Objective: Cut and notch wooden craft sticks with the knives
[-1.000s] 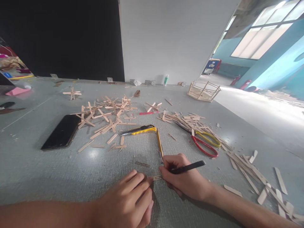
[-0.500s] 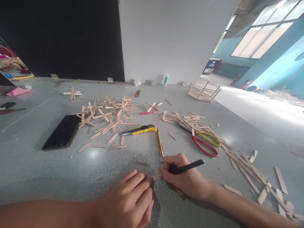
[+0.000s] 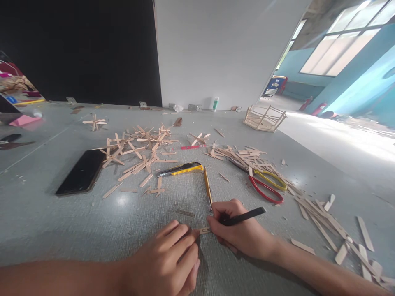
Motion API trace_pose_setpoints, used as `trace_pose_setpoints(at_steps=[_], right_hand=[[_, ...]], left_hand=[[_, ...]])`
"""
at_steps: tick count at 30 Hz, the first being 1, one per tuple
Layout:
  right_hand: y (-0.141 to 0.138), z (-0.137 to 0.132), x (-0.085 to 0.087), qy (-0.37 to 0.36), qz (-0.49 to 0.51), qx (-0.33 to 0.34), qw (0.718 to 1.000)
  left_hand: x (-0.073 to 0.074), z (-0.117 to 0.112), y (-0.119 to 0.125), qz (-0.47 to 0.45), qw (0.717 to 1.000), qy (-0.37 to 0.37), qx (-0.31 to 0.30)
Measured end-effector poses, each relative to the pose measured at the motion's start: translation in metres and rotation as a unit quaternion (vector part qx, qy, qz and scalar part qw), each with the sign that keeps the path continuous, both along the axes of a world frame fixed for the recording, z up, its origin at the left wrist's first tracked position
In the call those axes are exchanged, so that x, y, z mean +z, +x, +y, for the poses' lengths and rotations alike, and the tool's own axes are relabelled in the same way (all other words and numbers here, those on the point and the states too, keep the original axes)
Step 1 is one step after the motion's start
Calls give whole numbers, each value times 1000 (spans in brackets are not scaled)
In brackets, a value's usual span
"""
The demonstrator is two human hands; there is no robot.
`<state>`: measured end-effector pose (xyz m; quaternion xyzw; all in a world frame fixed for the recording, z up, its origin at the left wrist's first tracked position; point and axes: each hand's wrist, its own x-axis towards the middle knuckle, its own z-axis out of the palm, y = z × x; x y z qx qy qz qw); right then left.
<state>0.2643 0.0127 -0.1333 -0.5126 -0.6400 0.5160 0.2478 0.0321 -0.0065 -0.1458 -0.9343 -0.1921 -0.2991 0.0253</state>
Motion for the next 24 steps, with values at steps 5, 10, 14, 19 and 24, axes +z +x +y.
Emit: trace_pose_setpoints(at_steps=[5,10,14,19,24], right_hand=[[-1,0,1,21,-6,2,1000],[-1,-1,1,10,-7,-3,1000],[0,0,2,-2,-1,6,1000],[2,3,6,-34,68,-28,997],[3,5,6,-41,100,-49,993]], left_hand=[[1,-1,-2,15,1000,1,1],[0,-1,-1,11,1000,3,4],[-1,-1,0,-6,1000,12,4],[0,1,-1,-3,999,-40,1],[0,7,0,-19,990,-142,8]])
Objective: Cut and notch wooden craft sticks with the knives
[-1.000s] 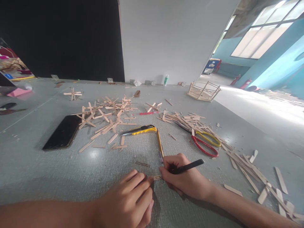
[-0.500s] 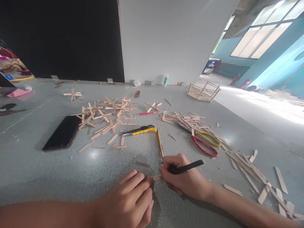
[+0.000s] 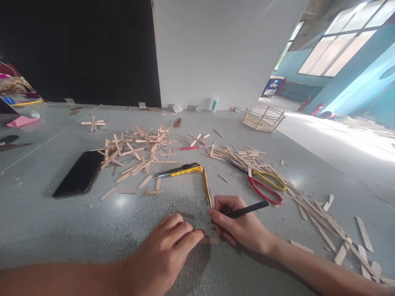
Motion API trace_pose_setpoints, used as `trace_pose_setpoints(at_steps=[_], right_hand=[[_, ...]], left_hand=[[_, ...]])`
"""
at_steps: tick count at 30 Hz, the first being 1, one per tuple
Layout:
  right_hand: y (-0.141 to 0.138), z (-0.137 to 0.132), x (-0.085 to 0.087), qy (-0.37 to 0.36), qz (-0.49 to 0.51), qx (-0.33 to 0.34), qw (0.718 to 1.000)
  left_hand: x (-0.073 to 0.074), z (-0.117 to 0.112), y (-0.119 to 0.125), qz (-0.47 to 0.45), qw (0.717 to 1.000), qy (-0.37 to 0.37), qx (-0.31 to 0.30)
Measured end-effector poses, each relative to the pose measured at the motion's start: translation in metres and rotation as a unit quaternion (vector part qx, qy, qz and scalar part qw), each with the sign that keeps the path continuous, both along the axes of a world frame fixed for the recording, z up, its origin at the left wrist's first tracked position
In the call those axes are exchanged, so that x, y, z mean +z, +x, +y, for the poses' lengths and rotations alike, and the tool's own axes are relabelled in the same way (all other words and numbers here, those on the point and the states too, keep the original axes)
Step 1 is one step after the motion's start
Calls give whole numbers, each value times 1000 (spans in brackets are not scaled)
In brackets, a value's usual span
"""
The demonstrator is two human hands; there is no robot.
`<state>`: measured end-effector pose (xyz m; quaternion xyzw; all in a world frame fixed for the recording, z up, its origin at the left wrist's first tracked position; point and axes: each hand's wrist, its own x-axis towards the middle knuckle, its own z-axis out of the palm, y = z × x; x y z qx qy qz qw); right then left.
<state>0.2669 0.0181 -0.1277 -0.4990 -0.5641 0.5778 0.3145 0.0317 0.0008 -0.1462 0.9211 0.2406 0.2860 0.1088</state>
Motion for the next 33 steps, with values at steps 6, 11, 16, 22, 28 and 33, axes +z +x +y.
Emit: trace_pose_setpoints(at_steps=[6,11,16,22,28,33], right_hand=[[3,3,-5,-13,20,-15,1000],[4,5,-7,-19,33,-19,999],[4,4,-7,-17,41,-19,999],[4,3,-5,-14,49,-17,999],[3,5,-5,-14,57,-15,998],[3,3,-6,-15,59,-13,998]], left_hand=[[-4,5,-1,-96,989,-89,70],[-11,4,-6,-145,961,-163,172],[-12,3,-8,-108,951,-233,174],[-6,6,-5,-76,957,-253,119],[7,5,-2,-65,968,-239,50],[7,3,-4,-67,974,-218,4]])
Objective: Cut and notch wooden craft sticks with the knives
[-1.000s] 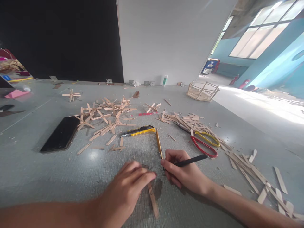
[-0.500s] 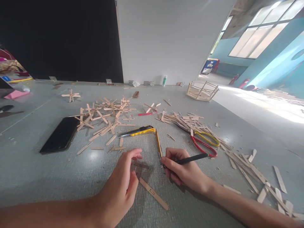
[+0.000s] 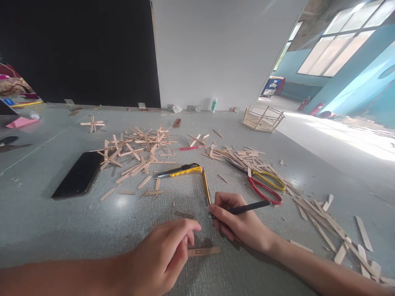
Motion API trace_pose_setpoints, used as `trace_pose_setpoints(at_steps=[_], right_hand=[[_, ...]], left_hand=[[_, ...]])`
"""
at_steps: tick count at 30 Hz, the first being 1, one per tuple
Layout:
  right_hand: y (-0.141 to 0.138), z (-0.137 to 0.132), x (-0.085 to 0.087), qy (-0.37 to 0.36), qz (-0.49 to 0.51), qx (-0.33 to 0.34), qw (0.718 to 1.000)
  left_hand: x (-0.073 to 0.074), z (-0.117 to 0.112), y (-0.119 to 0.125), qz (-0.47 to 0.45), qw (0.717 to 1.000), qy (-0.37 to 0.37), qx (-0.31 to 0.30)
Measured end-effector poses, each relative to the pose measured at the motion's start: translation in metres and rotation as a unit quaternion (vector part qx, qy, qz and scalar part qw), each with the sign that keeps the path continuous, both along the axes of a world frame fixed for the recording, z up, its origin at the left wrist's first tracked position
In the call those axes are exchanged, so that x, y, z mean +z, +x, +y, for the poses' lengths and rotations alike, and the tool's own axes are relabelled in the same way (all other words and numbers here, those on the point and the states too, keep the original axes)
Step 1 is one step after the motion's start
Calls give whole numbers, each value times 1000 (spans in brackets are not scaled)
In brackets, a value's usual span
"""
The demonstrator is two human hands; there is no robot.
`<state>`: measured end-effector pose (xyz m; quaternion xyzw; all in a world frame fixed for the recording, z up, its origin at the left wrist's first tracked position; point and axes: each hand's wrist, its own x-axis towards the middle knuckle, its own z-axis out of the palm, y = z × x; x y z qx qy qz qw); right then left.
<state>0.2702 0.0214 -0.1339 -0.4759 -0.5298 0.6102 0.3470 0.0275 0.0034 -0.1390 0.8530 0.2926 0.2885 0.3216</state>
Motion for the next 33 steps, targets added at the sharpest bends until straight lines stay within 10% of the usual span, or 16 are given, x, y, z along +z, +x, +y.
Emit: trace_pose_setpoints(at_steps=[33], right_hand=[[2,-8,4,7,-49,68,996]], left_hand=[[-2,6,6,34,996,85,15]])
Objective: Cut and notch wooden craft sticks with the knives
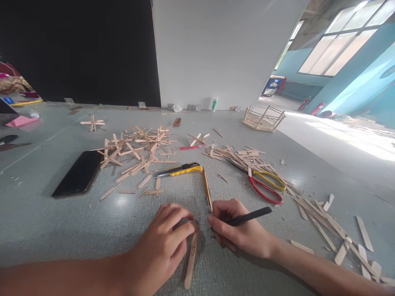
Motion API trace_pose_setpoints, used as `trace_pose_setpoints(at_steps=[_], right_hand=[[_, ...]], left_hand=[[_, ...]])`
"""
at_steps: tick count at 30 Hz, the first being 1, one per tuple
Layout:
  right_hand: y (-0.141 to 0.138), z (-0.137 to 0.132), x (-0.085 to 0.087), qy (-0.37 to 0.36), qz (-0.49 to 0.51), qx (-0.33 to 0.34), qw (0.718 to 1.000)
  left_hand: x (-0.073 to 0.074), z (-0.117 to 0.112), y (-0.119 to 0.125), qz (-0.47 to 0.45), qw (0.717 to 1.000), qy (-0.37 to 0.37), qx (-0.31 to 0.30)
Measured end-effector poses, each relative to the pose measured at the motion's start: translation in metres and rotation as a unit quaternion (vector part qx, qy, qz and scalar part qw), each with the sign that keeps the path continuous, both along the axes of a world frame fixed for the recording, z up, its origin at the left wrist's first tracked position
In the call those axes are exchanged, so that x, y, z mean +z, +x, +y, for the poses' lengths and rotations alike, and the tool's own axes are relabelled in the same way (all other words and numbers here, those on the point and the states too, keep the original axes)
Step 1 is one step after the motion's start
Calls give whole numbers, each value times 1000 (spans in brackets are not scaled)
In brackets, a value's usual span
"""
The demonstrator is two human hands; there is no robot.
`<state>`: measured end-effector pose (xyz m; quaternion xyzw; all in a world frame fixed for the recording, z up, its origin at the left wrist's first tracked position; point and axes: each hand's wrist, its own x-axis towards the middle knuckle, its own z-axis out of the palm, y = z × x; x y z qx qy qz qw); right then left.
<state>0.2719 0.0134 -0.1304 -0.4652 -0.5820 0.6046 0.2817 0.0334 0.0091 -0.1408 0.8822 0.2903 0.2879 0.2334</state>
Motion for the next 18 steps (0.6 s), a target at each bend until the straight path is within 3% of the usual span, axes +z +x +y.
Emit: trace_pose_setpoints(at_steps=[3,11,14,18], right_hand=[[0,1,-1,5,-3,-1,1000],[4,3,-7,16,25,23,999],[6,1,-5,24,54,21,998],[4,-6,-3,75,70,-6,995]], left_hand=[[7,0,0,19,998,-52,-21],[48,16,-6,161,971,-153,-91],[46,25,-9,177,966,-151,-115],[28,28,-8,157,979,-116,-66]])
